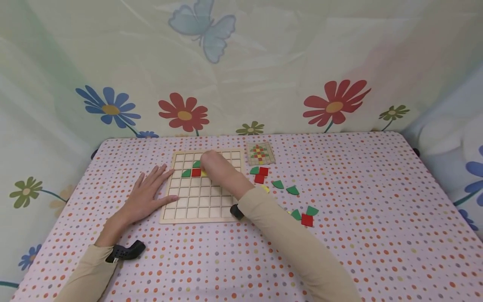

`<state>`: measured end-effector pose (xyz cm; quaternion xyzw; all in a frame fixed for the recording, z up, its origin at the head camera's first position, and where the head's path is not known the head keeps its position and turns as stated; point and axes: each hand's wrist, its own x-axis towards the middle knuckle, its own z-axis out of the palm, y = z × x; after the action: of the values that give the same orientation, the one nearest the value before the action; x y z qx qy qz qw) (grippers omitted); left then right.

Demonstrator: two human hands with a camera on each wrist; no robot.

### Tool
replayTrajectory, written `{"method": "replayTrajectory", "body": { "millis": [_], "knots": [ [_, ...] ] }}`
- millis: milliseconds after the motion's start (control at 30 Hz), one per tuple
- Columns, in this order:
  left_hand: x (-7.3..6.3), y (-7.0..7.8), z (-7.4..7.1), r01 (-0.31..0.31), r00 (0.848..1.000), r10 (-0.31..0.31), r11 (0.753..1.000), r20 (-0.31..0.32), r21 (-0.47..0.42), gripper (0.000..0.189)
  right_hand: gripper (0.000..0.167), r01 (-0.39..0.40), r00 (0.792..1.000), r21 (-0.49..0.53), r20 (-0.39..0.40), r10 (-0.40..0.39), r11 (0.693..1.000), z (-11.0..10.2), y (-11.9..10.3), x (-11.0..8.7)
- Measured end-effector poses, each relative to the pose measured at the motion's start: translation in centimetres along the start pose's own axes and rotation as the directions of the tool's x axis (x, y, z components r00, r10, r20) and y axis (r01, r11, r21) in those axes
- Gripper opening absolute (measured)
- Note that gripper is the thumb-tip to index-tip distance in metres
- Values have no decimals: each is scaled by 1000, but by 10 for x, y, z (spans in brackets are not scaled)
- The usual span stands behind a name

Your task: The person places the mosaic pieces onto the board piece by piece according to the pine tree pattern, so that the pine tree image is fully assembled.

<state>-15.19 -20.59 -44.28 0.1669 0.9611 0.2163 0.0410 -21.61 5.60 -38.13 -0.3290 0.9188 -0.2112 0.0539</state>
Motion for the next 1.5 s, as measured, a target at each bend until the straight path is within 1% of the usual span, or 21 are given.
{"method": "replayTrajectory", "body": {
  "millis": [100,200,267,367,433,500,600,667,700,800,867,933,1133,1200,1333,1500],
  "knots": [
    [-1,0,0,0,1000,0,1000,2,-4,92,19,-7,1000,52,-15,8,999,1,2,-5],
    [-2,-1,1,1,1000,0,1000,3,-6,92,16,-1,1000,114,-2,1,993,-1,4,-14],
    [-2,-1,1,1,1000,-1,1000,1,-7,92,18,5,999,152,36,-11,988,-8,5,-22],
    [-1,-2,1,-2,1000,2,1000,-3,-6,92,22,-8,992,166,123,-13,986,-25,6,-37],
    [-1,-2,1,-3,1000,3,1000,-5,-3,92,24,-14,984,159,176,-15,987,-38,8,-49],
    [-1,-3,2,-3,1000,3,1000,-5,0,92,23,-31,976,131,219,2,991,-49,11,-63],
    [-1,-4,2,0,1000,0,1000,-3,5,92,19,-29,967,104,256,2,994,-59,19,-86],
    [-2,-4,2,4,1000,-4,1000,-6,6,92,17,-35,961,91,277,8,995,-61,23,-103],
    [-2,-5,2,6,1000,-6,1000,-6,4,92,16,-25,959,81,283,1,996,-61,25,-111],
    [-3,-5,1,8,1000,-8,1000,-6,-4,91,16,-13,954,56,300,-4,998,-57,32,-133],
    [-4,-6,1,7,1000,-7,1000,-4,-7,91,18,-4,952,33,306,-6,999,-53,34,-144],
    [-4,-6,1,7,1000,-7,1000,-3,-9,92,19,17,954,28,299,-25,999,-50,36,-152],
    [-3,-4,4,4,1000,-4,1000,-13,-12,92,18,69,966,28,247,-74,997,-43,39,-162],
    [-2,-4,4,-3,1000,2,1000,-14,-15,92,18,66,970,29,233,-71,997,-41,40,-163],
    [-1,-3,3,-10,1000,9,1000,-14,-10,91,19,19,972,54,235,-31,998,-40,40,-161],
    [1,-3,2,-12,1000,12,1000,-8,-7,91,20,-70,958,117,283,34,991,-44,40,-151]
  ]
}}
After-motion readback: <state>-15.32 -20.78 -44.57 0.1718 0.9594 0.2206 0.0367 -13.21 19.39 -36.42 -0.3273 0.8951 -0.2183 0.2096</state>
